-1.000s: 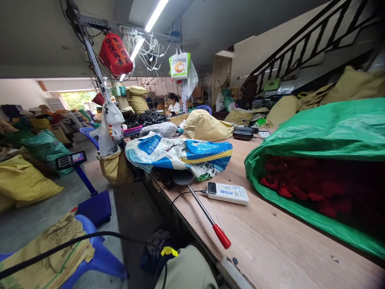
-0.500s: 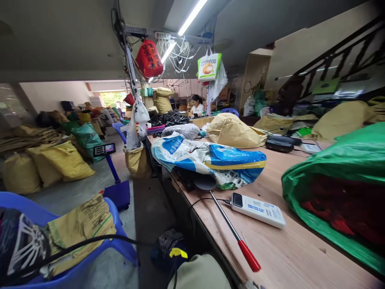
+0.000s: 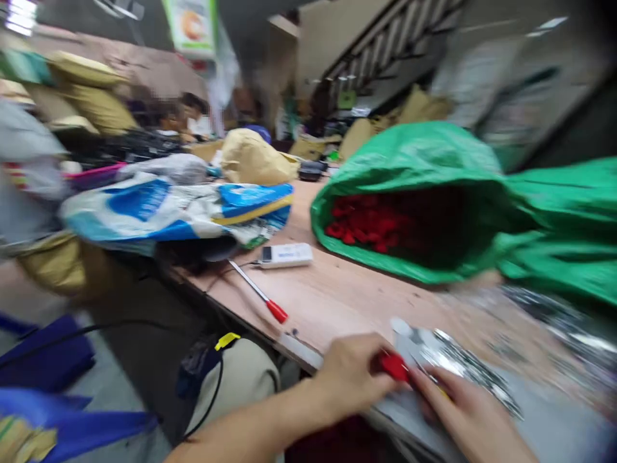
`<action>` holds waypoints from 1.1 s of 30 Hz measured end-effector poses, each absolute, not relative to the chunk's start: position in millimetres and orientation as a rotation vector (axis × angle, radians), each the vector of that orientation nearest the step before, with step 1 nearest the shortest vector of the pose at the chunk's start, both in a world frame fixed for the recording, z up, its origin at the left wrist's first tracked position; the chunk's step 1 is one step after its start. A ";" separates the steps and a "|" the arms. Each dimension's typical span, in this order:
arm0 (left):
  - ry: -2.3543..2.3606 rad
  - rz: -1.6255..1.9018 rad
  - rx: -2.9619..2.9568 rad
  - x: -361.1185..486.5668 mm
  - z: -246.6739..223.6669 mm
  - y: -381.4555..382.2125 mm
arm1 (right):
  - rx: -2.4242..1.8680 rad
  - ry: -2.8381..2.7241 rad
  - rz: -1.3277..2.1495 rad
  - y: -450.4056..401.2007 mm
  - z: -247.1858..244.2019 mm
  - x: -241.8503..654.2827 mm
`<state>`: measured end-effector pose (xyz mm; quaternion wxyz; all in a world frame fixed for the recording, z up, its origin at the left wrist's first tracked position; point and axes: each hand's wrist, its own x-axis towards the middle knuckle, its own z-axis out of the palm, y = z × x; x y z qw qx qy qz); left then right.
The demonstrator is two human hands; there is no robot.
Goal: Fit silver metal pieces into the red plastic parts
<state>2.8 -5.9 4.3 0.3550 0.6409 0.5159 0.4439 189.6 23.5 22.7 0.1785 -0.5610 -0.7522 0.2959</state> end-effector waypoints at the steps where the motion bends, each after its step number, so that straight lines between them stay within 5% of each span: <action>1: 1.323 1.144 1.626 1.9 5.8 -6.5 | -1.623 -2.102 0.943 17.4 25.2 193.0; 33: 1.219 1.026 1.835 -6.0 12.6 -9.5 | -1.394 -1.849 1.593 13.1 47.5 222.4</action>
